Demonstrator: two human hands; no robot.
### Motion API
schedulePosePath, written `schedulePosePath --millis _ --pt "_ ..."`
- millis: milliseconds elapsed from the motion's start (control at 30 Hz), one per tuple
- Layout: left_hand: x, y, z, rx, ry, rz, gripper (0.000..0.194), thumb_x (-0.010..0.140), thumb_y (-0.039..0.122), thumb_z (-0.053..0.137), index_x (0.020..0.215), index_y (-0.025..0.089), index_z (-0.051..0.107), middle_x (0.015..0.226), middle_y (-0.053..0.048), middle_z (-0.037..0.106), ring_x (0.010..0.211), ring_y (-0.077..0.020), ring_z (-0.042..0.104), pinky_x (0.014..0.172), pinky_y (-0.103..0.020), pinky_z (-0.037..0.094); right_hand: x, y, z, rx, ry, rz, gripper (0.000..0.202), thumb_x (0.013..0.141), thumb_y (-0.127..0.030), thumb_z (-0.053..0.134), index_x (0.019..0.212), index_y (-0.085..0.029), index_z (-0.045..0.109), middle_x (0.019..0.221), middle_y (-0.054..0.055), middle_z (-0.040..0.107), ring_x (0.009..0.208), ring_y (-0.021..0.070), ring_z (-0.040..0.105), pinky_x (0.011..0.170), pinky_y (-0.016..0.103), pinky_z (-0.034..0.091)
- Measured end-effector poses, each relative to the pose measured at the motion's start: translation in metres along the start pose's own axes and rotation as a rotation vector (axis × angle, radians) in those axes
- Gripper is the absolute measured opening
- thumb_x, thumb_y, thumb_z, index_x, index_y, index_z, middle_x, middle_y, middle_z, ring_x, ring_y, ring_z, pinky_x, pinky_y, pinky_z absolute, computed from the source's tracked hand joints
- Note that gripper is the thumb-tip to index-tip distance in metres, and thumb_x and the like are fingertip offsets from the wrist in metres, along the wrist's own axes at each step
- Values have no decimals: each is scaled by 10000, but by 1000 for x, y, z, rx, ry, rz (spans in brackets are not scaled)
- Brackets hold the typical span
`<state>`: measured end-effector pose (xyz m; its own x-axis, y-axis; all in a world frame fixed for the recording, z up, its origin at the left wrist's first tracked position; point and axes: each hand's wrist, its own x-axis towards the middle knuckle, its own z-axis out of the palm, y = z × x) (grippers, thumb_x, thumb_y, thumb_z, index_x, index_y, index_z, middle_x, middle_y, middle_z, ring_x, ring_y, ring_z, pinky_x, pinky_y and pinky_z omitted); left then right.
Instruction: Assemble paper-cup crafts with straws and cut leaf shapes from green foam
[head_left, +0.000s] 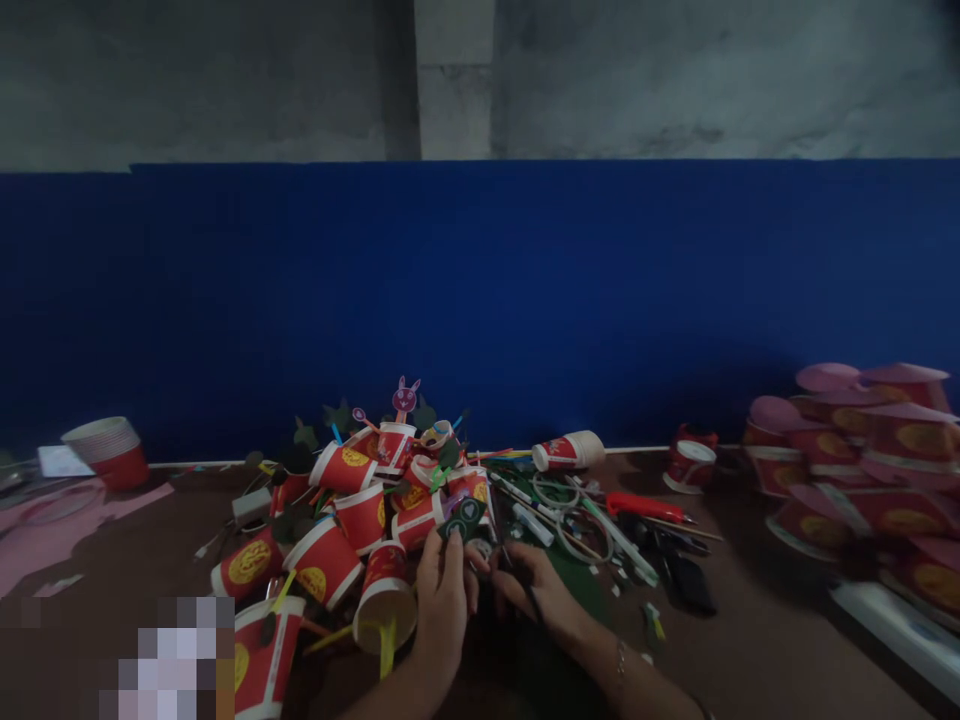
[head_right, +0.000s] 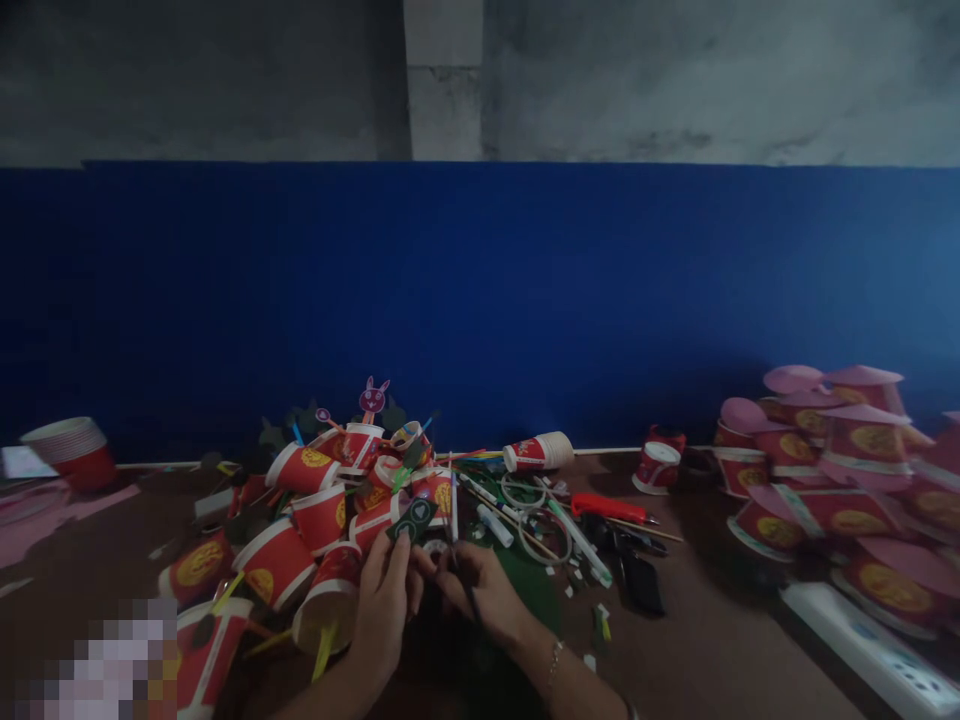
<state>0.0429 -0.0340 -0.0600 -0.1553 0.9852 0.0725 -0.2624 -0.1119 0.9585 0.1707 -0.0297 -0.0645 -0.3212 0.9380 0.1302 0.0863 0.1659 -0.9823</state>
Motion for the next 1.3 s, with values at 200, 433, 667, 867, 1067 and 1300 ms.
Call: schedulePosePath --millis 200,433,667,867,1067,1300 --pt "2 0 1 4 -42 -25 331 758 513 504 712 196 421 482 73 500 323 -22 322 332 -137 199 -4 0 3 -48 -124 -17 280 711 -411 621 708 -135 579 607 -22 542 467 74 459 430 174 369" --pt "2 0 2 11 -92 -56 352 747 520 510 697 197 378 474 81 478 316 -12 293 327 -136 164 -1 3 1 -85 -61 43 226 689 -343 628 625 -155 519 486 -62 469 373 57 413 371 163 324" --pt "6 -3 0 30 -109 -67 378 741 551 494 693 205 351 469 79 495 294 -13 294 312 -140 152 -1 5 1 -119 -52 67 154 701 -256 559 596 -158 504 440 -69 442 368 59 412 358 152 297" --pt "7 -7 -2 46 -114 -61 381 742 551 489 687 199 356 473 79 503 283 -7 293 309 -139 142 2 8 -2 -130 -54 71 114 660 -178 553 565 -147 500 439 -73 408 389 46 354 367 152 259" --pt "9 -10 -3 49 -115 -52 372 751 542 486 688 201 350 481 79 503 291 -10 301 310 -140 151 3 9 -4 -150 -44 54 124 651 -164 552 545 -143 490 453 -73 383 401 38 315 375 158 227" --pt "10 -11 -4 52 -107 -38 361 761 525 485 679 196 361 481 74 503 291 -10 303 310 -141 156 4 5 -4 -124 -55 80 142 641 -193 545 519 -148 488 432 -73 378 402 43 306 384 169 228"
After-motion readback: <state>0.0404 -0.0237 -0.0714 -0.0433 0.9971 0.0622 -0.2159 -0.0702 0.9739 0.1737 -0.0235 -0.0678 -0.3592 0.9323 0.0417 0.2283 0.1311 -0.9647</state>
